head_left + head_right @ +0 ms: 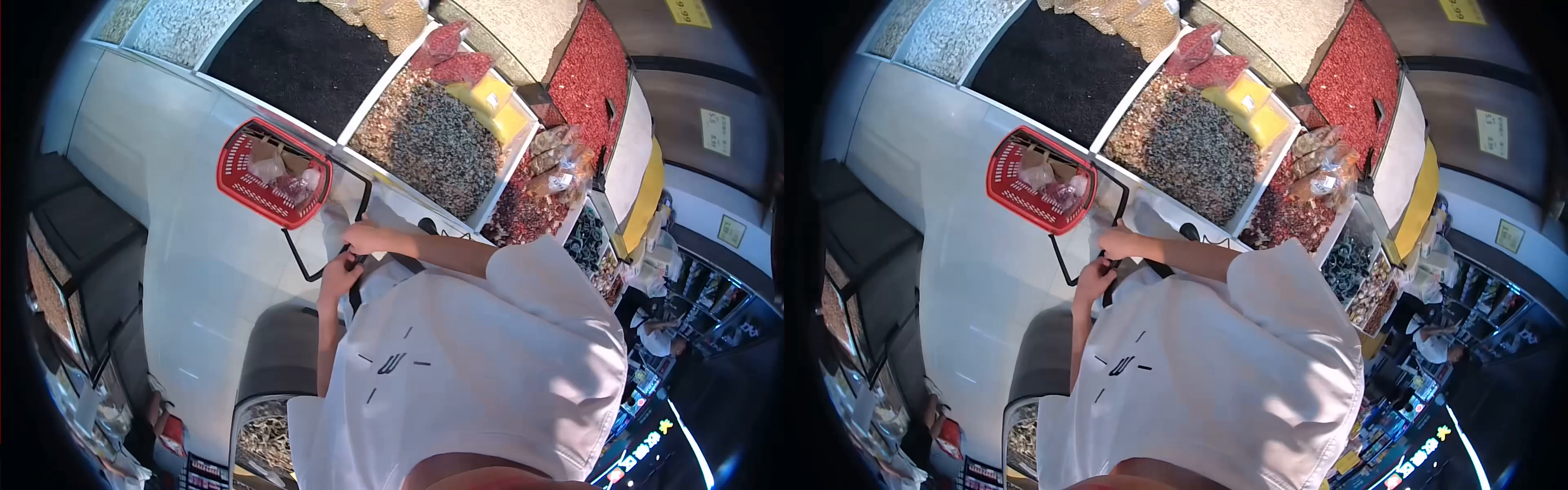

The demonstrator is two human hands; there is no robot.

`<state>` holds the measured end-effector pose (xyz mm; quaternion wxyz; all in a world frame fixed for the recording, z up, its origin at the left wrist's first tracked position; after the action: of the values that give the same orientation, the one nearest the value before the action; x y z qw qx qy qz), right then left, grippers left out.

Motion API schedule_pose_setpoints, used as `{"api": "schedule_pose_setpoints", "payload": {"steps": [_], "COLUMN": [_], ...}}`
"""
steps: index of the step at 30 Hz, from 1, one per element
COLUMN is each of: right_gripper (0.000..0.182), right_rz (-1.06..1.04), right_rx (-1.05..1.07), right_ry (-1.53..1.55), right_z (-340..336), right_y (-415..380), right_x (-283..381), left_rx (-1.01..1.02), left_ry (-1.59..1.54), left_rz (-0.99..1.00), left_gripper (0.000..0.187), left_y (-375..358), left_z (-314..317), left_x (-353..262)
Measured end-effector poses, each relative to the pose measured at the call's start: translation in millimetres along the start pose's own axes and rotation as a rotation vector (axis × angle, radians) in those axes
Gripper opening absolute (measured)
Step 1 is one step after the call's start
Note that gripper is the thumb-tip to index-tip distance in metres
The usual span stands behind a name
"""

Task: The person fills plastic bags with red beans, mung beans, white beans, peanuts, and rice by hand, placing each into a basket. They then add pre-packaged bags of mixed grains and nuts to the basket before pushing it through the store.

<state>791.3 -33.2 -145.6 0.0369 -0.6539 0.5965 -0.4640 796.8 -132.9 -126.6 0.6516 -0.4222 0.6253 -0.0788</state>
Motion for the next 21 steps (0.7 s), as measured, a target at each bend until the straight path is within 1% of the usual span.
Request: {"api": "schedule_pose_setpoints", "payload": {"steps": [1, 3, 4, 5, 6, 7, 9, 11, 12, 14, 15, 17, 18, 19, 20, 21], "right_gripper": [0.019, 0.019, 0.019, 0.019, 0.018, 0.019, 0.020, 0.020, 0.021, 0.020, 0.020, 0.019, 0.020, 0.020, 0.021, 0.021], "right_rz": [0.001, 0.045, 0.061, 0.052, -0.122, 0.024, 0.010, 0.037, 0.033, 0.021, 0.015, 0.028, 0.028, 0.024, 0.057, 0.064], "right_rx": [0.008, 0.137, 0.143, 0.171, 0.035, 0.033, -0.019, 0.003, 0.040, 0.092, 0.129, 0.171, 0.136, 0.096, 0.089, 0.099], "right_ry": [-0.002, -0.088, -0.088, -0.092, -0.060, -0.011, 0.020, 0.088, 0.059, 0.031, 0.009, 0.016, 0.135, 0.252, 0.224, 0.225], "right_z": [-3.0, -8.0, -27.3, -42.0, 11.9, -9.8, -27.9, -38.6, -36.1, -34.6, -33.7, -33.6, -38.9, -46.0, -50.9, -53.9], "right_y": [6.6, 15.4, 13.3, 15.8, 44.0, 48.3, 59.8, 73.7, 82.2, 99.4, 108.3, 123.3, 130.9, 142.5, 151.1, 159.2], "right_x": [1.1, 10.4, 22.6, 27.4, -8.6, -6.6, -3.6, -2.8, -6.0, -7.6, -10.1, -17.1, -18.7, -20.8, -23.3, -23.6], "left_rx": [0.020, 0.067, 0.074, 0.093, 0.109, 0.081, 0.134, 0.238, 0.224, 0.359, 0.361, 0.585, 0.597, 0.565, 0.426, 0.343], "left_ry": [0.008, -0.036, -0.093, -0.141, -0.111, -0.077, -0.049, -0.077, -0.094, -0.170, -0.182, -0.610, -0.752, -0.844, -0.665, -0.585], "left_rz": [0.015, 0.047, 0.052, 0.062, 0.106, 0.153, 0.106, 0.102, 0.091, 0.146, 0.146, 0.071, 0.055, 0.131, -0.070, -0.086], "left_gripper": [0.025, 0.026, 0.025, 0.026, 0.027, 0.026, 0.028, 0.029, 0.029, 0.024, 0.024, 0.025, 0.028, 0.028, 0.024, 0.019], "left_y": [0.9, -3.3, -2.4, 1.7, 1.4, 3.8, -2.0, 3.3, 6.6, 12.0, 22.0, 39.6, 54.8, 83.1, 108.2, 140.5], "left_z": [-6.6, -17.3, -23.3, -20.7, -26.1, -27.4, -41.6, -43.0, -49.9, -51.5, -56.3, -57.8, -71.7, -77.0, -100.0, -115.5], "left_x": [-7.7, -24.8, -25.6, -12.6, -15.1, -11.8, -24.7, -22.7, -20.5, -20.2, -12.3, 6.7, 19.6, 48.2, 71.8, 108.1]}}
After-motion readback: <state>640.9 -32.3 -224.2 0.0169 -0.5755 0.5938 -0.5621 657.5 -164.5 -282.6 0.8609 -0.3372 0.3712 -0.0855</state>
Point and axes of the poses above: each hand's wrist, its own y-axis towards the middle knuckle, its own z-axis out of the palm, x = y × z, the point moved 7 cm from there along y, towards the middle knuckle, and after that the axes turned 3 degrees about -y, right-handed, at the moved point
